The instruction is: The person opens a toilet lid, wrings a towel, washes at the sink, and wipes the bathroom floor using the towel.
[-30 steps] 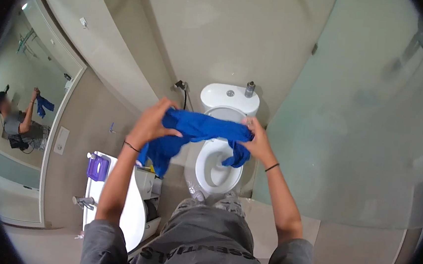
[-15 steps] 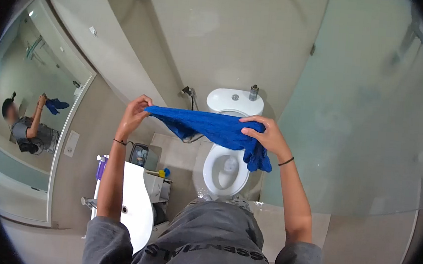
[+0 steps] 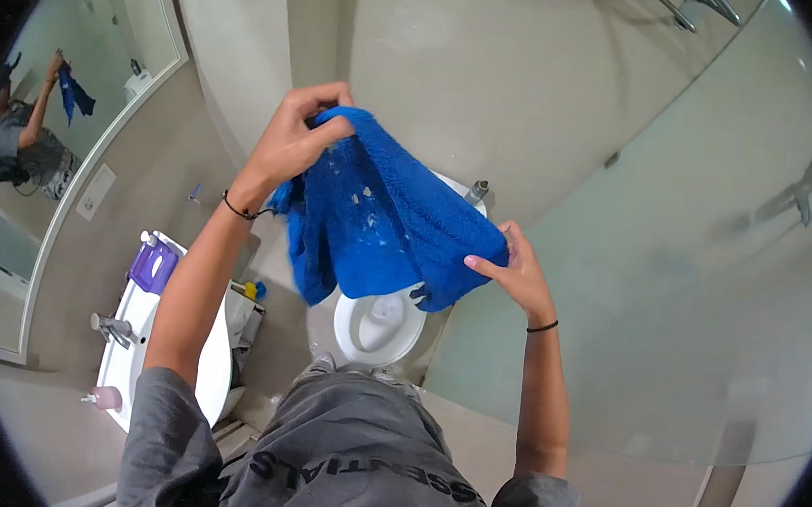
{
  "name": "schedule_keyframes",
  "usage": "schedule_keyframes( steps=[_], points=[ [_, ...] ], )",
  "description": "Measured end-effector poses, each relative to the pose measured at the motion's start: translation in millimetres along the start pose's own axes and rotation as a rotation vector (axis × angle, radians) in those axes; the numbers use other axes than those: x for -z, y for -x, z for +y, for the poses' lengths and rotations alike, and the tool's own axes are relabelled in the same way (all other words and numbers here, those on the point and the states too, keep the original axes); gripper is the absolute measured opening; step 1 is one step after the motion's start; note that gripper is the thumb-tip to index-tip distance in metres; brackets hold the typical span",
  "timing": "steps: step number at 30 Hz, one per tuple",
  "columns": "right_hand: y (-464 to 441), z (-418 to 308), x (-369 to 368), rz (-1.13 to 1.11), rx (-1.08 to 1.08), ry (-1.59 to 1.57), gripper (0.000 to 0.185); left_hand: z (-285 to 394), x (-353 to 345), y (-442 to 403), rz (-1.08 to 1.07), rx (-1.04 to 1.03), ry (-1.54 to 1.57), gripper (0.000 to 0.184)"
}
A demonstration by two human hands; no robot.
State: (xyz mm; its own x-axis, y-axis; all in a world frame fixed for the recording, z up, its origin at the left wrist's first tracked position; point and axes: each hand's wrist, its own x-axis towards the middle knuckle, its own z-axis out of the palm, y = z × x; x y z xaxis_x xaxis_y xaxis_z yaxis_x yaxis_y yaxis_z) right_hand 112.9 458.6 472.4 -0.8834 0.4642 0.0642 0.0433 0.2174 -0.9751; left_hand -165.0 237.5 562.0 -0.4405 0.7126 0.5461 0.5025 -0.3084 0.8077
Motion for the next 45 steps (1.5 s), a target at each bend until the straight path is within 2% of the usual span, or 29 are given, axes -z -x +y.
schedule_keyframes(
  steps=[1, 2, 4, 5, 7, 10, 11, 13, 14, 16, 17, 19, 20, 22, 25, 26, 28, 32, 34, 37, 41, 43, 44, 45],
  points=[
    [-4, 3, 0, -0.009, -0.091, -0.009, 0.061, 14, -8, -7, 0.051, -0.103, -0.051, 0.024],
    [-7, 5, -5, -0.024, -0.099, -0.003, 0.061, 24, -12, -12, 0.054, -0.121, -0.082, 0.026],
    [-15, 5, -19, 0.146, 0.133, 0.385, 0.081, 30, -28, -28, 0.102, -0.167, -0.15, 0.031],
    [-16, -1, -37, 0.252, 0.183, 0.482, 0.096, 34, -35, -32, 0.117, -0.19, -0.201, 0.031],
    [-15, -21, -85, 0.462, 0.328, 0.377, 0.093, 51, -56, -36, 0.172, -0.241, -0.272, 0.031],
    [-24, -27, -132, 0.543, 0.345, 0.088, 0.08, 58, -70, -41, 0.102, -0.219, -0.447, 0.035],
    [-34, -25, -141, 0.638, 0.403, 0.093, 0.071, 60, -71, -44, 0.105, -0.216, -0.476, 0.032],
    [-47, -14, -139, 0.674, 0.35, 0.105, 0.065, 67, -74, -47, 0.127, -0.222, -0.489, 0.029],
    [-52, -11, -140, 0.702, 0.388, 0.155, 0.064, 68, -75, -49, 0.155, -0.235, -0.498, 0.027],
    [-54, -12, -134, 0.746, 0.288, 0.28, 0.065, 66, -74, -55, 0.169, -0.302, -0.578, 0.027],
    [-54, -5, -127, 0.729, 0.386, 0.41, 0.066, 66, -71, -57, 0.171, -0.343, -0.622, 0.028],
    [-41, -8, -116, 0.659, 0.264, 0.404, 0.066, 59, -59, -64, 0.154, -0.306, -0.728, 0.029],
    [-35, -4, -109, 0.663, 0.307, 0.491, 0.065, 54, -51, -69, 0.149, -0.319, -0.781, 0.03],
    [-20, 7, -98, 0.635, 0.24, 0.506, 0.064, 48, -40, -70, 0.1, -0.17, -0.807, 0.031],
    [-2, 33, -81, 0.536, 0.122, 0.562, 0.056, 43, -35, -66, 0.049, -0.071, -0.791, 0.031],
    [2, 36, -74, 0.541, 0.169, 0.575, 0.043, 34, -33, -65, 0.026, -0.046, -0.774, 0.03],
    [10, 38, -60, 0.552, 0.242, 0.601, 0.034, 14, -27, -64, 0.029, -0.1, -0.764, 0.03],
    [19, -7, -23, 0.547, 0.042, 0.524, 0.019, -20, -10, -69, -0.014, 0.059, -0.572, 0.027],
    [11, -24, -4, 0.647, 0.315, 0.633, 0.016, -32, -5, -68, -0.029, 0.082, -0.494, 0.027],
    [1, -59, 22, 0.581, 0.203, 0.485, 0.014, -33, -4, -65, -0.043, 0.108, -0.364, 0.026],
    [-18, -104, 31, 0.472, 0.262, 0.023, 0.014, -49, -3, -46, -0.121, 0.23, -0.216, 0.026],
    [-27, -132, 31, 0.409, 0.28, 0.101, 0.014, -73, -10, -37, -0.295, 0.134, -0.138, 0.027],
    [-32, -145, 30, 0.357, 0.314, 0.155, 0.014, -80, -14, -33, -0.427, 0.171, -0.1, 0.025],
    [-37, -158, 27, 0.342, 0.308, 0.174, 0.014, -95, -30, -23, -0.431, 0.139, 0.051, 0.026]
  ],
)
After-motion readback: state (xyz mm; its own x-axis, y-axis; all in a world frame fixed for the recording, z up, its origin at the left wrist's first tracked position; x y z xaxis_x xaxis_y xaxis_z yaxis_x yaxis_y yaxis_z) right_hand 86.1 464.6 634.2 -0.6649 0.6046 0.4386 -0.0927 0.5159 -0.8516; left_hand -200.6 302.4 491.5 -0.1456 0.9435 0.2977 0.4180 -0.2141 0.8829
